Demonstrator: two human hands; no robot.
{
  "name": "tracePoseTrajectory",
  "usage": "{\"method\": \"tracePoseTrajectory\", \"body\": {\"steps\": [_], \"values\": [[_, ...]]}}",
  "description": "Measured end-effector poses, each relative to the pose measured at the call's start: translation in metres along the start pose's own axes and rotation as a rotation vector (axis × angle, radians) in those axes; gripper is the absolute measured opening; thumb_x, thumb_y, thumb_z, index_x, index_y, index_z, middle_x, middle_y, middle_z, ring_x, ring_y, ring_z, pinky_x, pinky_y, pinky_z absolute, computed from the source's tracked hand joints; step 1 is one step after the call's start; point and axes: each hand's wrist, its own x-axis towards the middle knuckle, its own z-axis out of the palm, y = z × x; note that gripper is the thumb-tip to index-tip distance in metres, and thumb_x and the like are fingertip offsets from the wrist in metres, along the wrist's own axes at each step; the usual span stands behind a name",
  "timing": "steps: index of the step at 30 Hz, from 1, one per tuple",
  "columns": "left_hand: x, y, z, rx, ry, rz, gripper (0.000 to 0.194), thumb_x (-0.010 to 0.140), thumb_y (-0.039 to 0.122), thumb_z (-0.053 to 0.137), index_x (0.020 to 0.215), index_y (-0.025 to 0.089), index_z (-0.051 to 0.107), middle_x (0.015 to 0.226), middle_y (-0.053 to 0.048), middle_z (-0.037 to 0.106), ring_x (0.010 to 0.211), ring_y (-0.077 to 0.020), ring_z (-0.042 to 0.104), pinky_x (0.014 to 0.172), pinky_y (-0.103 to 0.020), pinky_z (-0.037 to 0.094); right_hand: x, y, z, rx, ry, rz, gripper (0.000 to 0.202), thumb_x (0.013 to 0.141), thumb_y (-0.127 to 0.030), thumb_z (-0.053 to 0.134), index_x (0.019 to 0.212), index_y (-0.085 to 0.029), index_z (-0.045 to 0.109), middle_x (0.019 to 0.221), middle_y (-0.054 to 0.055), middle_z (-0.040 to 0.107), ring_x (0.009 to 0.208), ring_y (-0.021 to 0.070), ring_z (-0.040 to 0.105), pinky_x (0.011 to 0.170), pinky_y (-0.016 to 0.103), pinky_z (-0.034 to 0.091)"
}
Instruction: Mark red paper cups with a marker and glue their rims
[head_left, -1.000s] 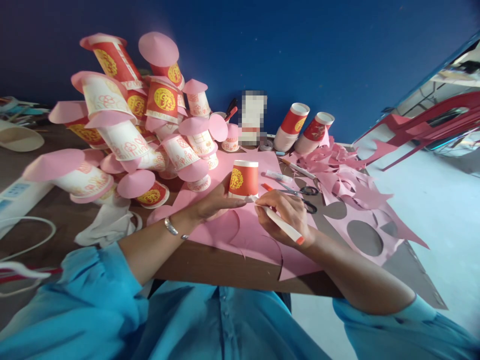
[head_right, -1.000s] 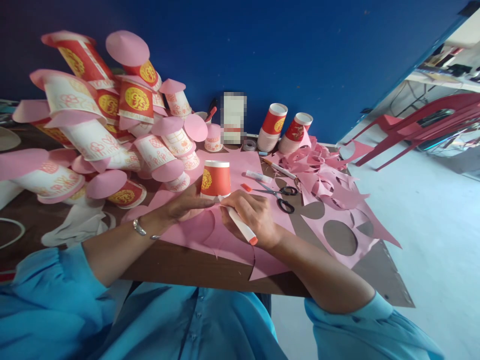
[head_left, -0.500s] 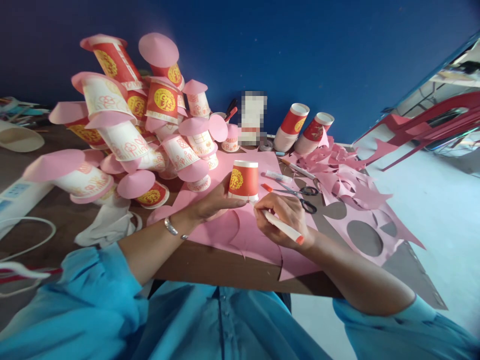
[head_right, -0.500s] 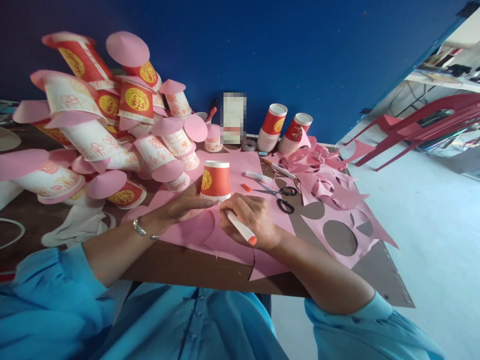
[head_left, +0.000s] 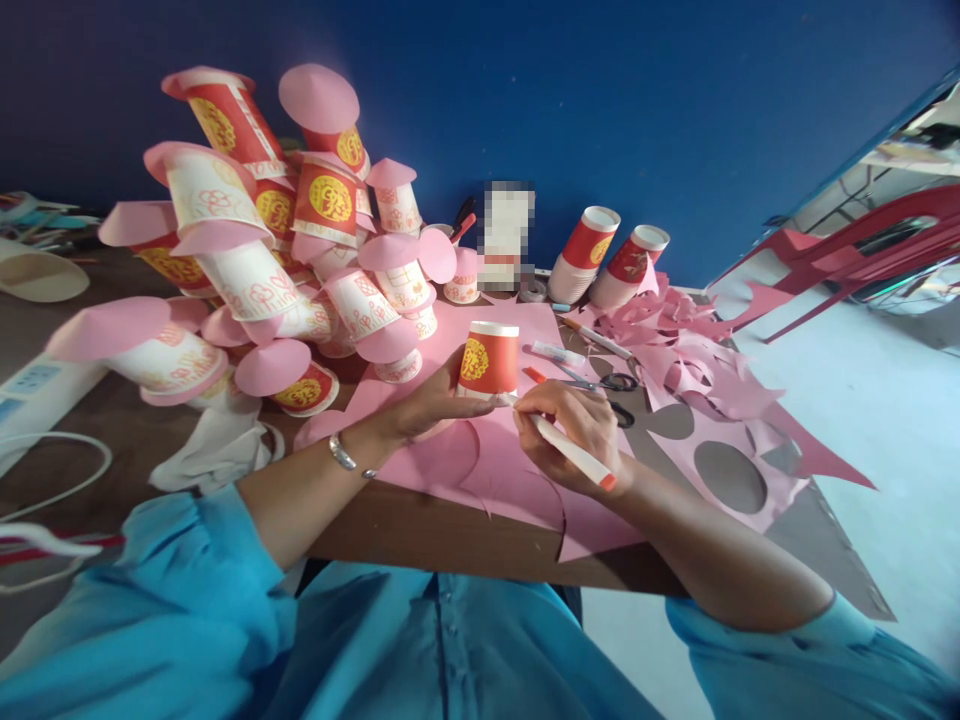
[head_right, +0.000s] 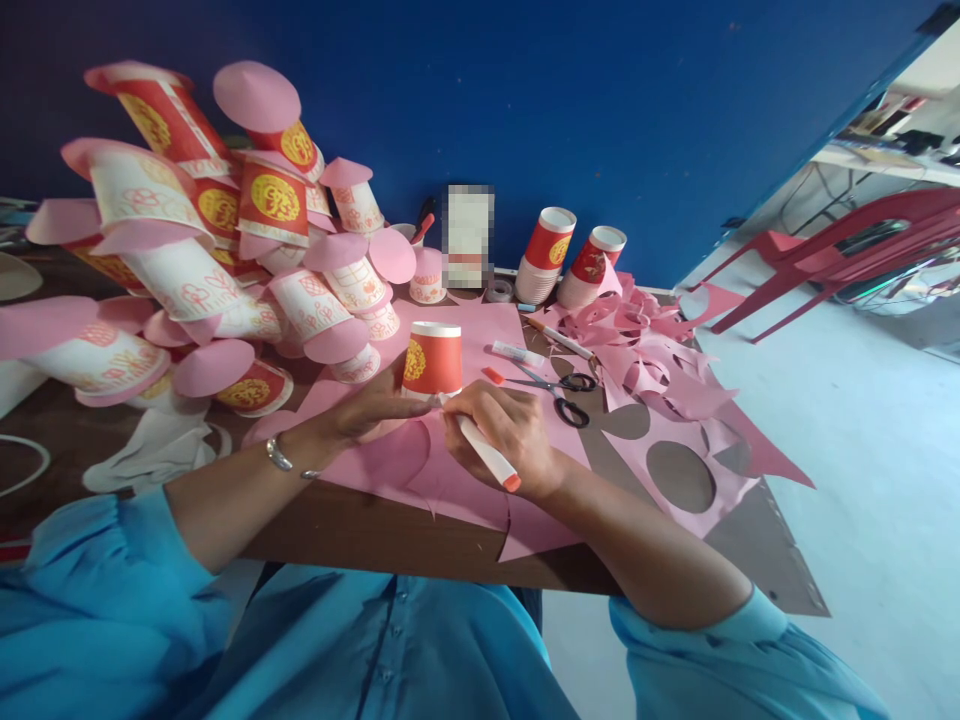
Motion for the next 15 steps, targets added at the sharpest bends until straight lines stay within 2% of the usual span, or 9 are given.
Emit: {"method": "tracePoseTrajectory", "body": {"steps": [15], "values": [[-0.0020, -0.0014, -0.0009, -0.022, 0.003, -0.016, 0.082, 0.081, 0.030, 0.099, 0.153, 0.027, 0.059, 0.139, -0.013, 0.077, 0.133, -0.0367, 0.072, 0.116, -0.054, 0.053, -0.0011, 0.0015, -0.0006, -0.002, -0.050, 0.013, 0.016, 0.099, -0.010, 0.064, 0.103, -0.025, 0.063, 0.084, 0.000, 0.079, 0.065, 0.0144, 0.075, 0.057, 0.025, 0.056]]}}
